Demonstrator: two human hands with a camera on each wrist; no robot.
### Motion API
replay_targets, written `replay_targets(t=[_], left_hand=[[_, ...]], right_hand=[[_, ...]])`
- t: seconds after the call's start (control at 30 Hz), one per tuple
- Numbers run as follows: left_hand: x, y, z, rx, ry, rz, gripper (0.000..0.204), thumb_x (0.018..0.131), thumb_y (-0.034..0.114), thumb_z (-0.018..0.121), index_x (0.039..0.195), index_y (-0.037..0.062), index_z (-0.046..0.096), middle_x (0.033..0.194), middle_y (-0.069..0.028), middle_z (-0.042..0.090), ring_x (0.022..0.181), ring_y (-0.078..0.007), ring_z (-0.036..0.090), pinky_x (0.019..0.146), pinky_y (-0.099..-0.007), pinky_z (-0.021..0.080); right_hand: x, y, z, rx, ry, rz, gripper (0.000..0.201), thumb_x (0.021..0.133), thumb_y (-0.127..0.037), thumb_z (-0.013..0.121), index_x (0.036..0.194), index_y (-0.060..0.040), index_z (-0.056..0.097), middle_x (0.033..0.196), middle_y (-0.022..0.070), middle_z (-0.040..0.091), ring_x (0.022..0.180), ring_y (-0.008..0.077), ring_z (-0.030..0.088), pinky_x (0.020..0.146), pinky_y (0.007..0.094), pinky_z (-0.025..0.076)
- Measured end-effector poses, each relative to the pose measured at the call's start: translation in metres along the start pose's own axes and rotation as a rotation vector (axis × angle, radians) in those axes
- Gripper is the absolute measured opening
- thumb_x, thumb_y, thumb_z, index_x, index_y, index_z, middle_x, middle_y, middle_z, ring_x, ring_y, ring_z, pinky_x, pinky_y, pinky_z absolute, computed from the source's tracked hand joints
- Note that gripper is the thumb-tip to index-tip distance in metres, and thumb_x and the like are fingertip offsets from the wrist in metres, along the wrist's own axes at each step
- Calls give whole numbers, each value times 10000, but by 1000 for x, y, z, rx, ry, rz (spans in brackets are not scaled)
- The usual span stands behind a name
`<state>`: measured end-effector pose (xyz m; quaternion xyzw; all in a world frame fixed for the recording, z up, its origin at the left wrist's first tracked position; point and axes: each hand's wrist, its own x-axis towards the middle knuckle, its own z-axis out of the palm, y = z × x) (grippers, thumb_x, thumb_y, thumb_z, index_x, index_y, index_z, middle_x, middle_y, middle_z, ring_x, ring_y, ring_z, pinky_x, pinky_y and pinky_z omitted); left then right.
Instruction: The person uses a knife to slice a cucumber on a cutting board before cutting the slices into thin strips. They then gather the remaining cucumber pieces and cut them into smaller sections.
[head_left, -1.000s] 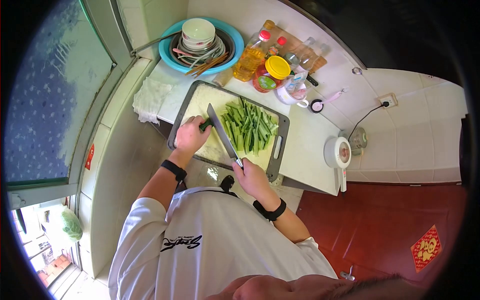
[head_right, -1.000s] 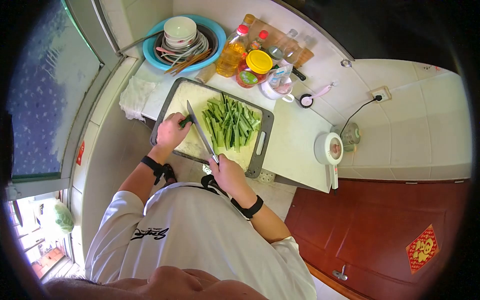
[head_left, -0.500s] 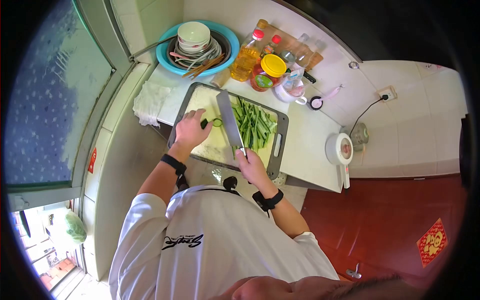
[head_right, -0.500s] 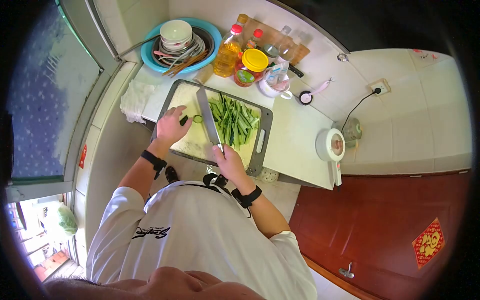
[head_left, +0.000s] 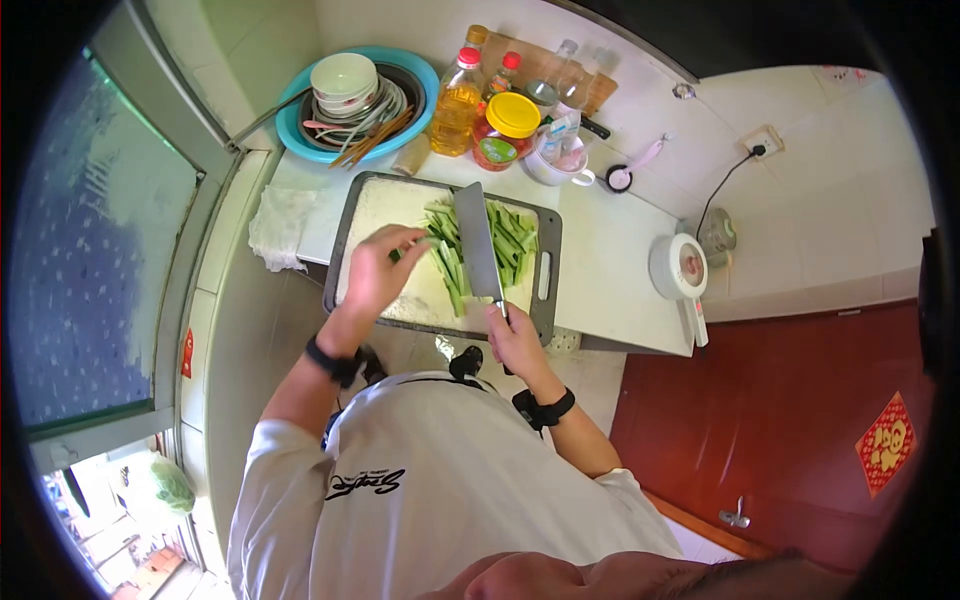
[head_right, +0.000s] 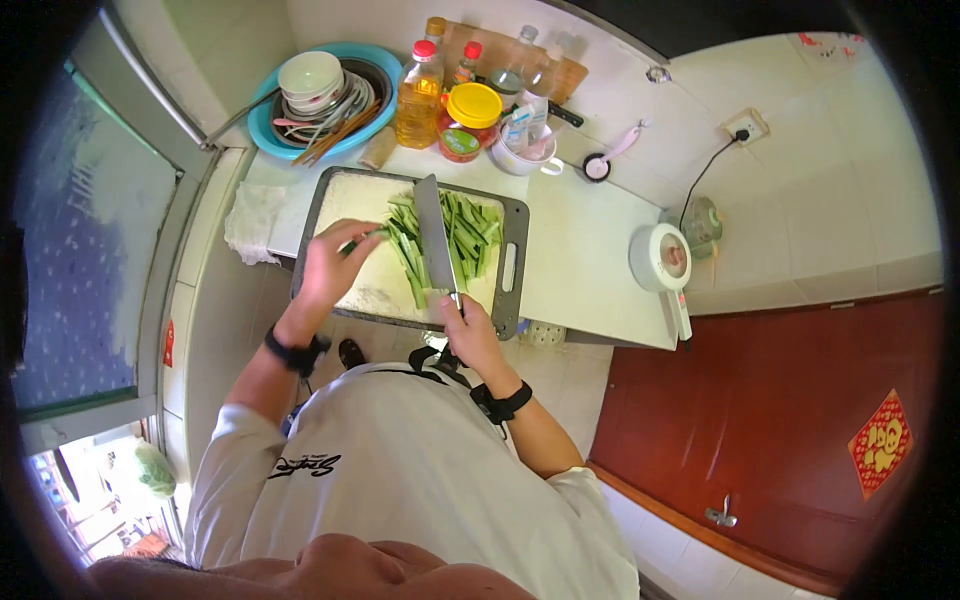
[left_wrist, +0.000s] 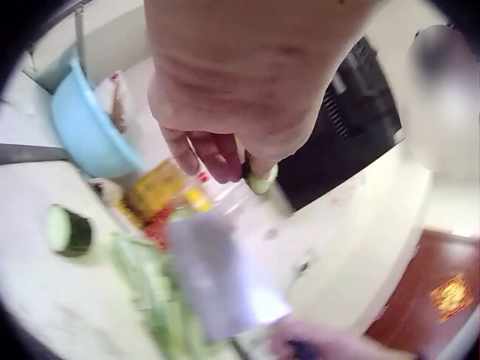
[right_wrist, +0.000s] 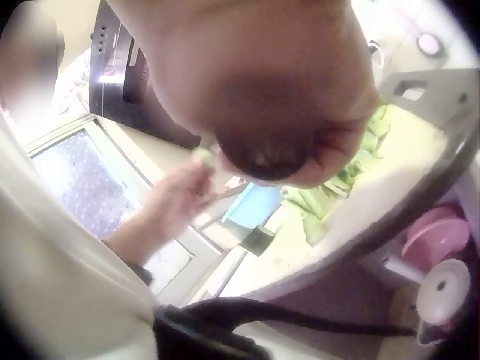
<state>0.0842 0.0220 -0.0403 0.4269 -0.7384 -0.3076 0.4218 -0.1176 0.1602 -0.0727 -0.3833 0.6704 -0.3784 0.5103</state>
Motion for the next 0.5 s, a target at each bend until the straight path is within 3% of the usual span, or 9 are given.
replay_targets(t=[0.03,0.07,0.13,0.2,0.23,0.27,0.37,0.43,0.5], left_hand=[[-8,32,-17,-208,-16,21,158,786,105,763,911,24,712,887,-82,710,814,-227,670,712,-320,528],[-18,72,-44,-237,-153,1,141,774,36,765,897,3,705,897,-92,714,821,-195,674,735,-291,528],[-33,119,-78,-486,-223,376,113,788,64,760,873,19,701,830,-86,722,696,-214,683,662,-324,548],[-39,151,-95,-762,-282,558,131,804,112,766,893,52,692,816,-94,723,675,-204,689,561,-315,552],[-32,161,-103,-873,-419,631,84,847,73,716,906,56,659,867,-134,727,725,-227,710,620,-321,579],[-32,165,-100,-938,-408,709,133,840,77,719,953,17,681,928,-154,729,661,-206,679,553,-308,551],[-30,172,-103,-987,-514,728,158,851,79,715,987,4,685,989,-180,721,653,-221,674,572,-308,551],[-36,171,-100,-1183,-669,563,202,875,89,698,1054,-4,690,1002,-177,721,653,-244,669,605,-310,554],[-40,166,-102,-1240,-702,493,231,900,100,677,1104,-5,691,993,-184,720,683,-256,676,633,-316,560]], right_hand=[[-3,2,-1,-3,16,-3,358,1013,-351,488,877,-21,521,560,5,475,415,99,445,397,270,368],[-1,2,-4,-8,32,-15,373,1006,-355,497,892,-3,547,545,11,487,411,107,463,404,279,382],[-3,-4,-7,-17,32,3,362,1005,-343,499,881,-6,552,546,12,492,413,110,467,406,285,383],[-1,-10,-9,-46,14,27,362,1002,-342,504,868,-9,553,555,13,497,412,111,462,408,289,384],[3,-7,-10,-40,-3,8,368,1002,-351,502,878,-8,550,563,20,507,411,111,465,409,290,385],[4,-10,-10,-38,-6,2,368,1002,-351,502,878,-8,550,563,20,507,411,111,465,409,290,385],[8,-18,-7,-54,-22,17,374,1000,-362,506,890,-7,547,566,25,515,415,114,477,412,288,390],[8,-14,-6,-101,-27,18,376,996,-375,511,911,-10,550,574,25,525,418,118,491,416,282,398],[10,-16,-3,-100,-46,30,375,995,-381,513,923,-15,552,578,22,531,415,122,499,418,274,403]])
